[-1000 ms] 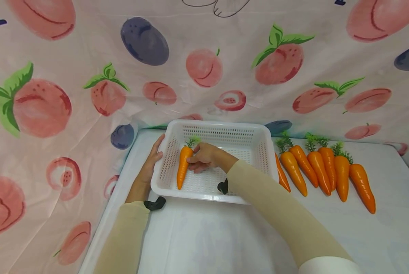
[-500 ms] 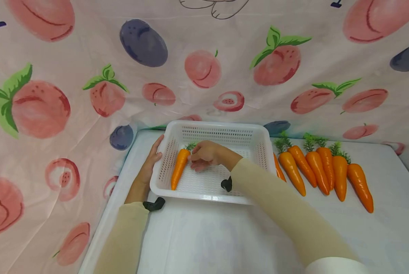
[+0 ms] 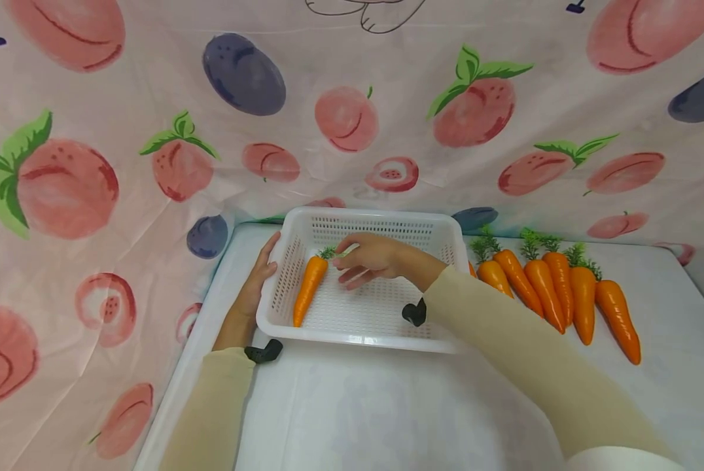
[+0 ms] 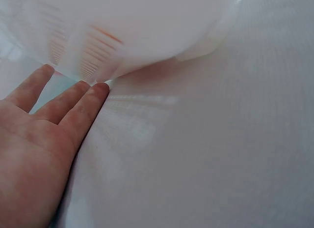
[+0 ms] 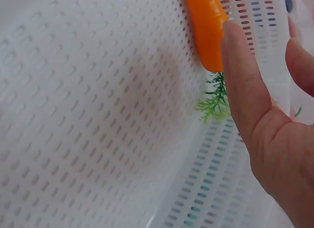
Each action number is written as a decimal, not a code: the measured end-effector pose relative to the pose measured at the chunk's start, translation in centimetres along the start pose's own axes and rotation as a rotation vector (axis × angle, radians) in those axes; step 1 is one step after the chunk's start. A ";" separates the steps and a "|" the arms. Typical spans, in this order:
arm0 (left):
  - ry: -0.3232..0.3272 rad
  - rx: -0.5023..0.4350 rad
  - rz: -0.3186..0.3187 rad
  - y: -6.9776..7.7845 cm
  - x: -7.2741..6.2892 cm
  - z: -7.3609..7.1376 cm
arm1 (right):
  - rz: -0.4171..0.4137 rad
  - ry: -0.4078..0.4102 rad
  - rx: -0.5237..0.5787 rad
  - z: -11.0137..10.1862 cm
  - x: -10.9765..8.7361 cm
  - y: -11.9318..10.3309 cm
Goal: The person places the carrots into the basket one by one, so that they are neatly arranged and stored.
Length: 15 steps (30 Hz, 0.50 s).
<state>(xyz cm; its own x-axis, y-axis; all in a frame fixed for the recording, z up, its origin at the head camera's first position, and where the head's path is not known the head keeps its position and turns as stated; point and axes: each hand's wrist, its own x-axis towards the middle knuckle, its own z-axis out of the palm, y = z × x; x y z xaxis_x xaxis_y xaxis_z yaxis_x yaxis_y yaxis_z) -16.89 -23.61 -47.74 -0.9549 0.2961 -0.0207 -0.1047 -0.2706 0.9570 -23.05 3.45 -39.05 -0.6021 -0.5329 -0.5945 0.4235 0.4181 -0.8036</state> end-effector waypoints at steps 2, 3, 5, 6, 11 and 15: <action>0.002 0.000 -0.002 0.1 -0.1 0.1 | -0.010 -0.007 0.001 -0.4 -0.6 -0.1; 0.005 0.002 -0.002 0.1 -0.1 0.1 | -0.013 -0.010 0.003 -0.7 -1.0 -0.1; 0.010 0.002 -0.005 0.2 -0.2 0.2 | -0.019 -0.008 -0.006 -1.1 -1.7 -0.3; 0.014 0.003 -0.007 0.2 -0.2 0.2 | -0.021 -0.004 -0.007 -1.4 -2.1 -0.4; 0.009 -0.003 -0.005 0.2 -0.2 0.3 | -0.043 0.039 -0.029 -2.8 -4.0 -0.6; 0.001 -0.009 -0.004 0.1 -0.1 0.1 | -0.078 0.059 -0.027 -4.1 -5.8 -0.7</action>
<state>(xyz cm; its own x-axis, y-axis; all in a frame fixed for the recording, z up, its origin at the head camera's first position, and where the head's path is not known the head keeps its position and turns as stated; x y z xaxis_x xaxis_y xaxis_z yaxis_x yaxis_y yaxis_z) -16.82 -23.58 -47.63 -0.9549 0.2959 -0.0251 -0.1112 -0.2780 0.9541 -22.69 9.26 -34.94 -0.6718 -0.5204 -0.5271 0.3561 0.3971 -0.8459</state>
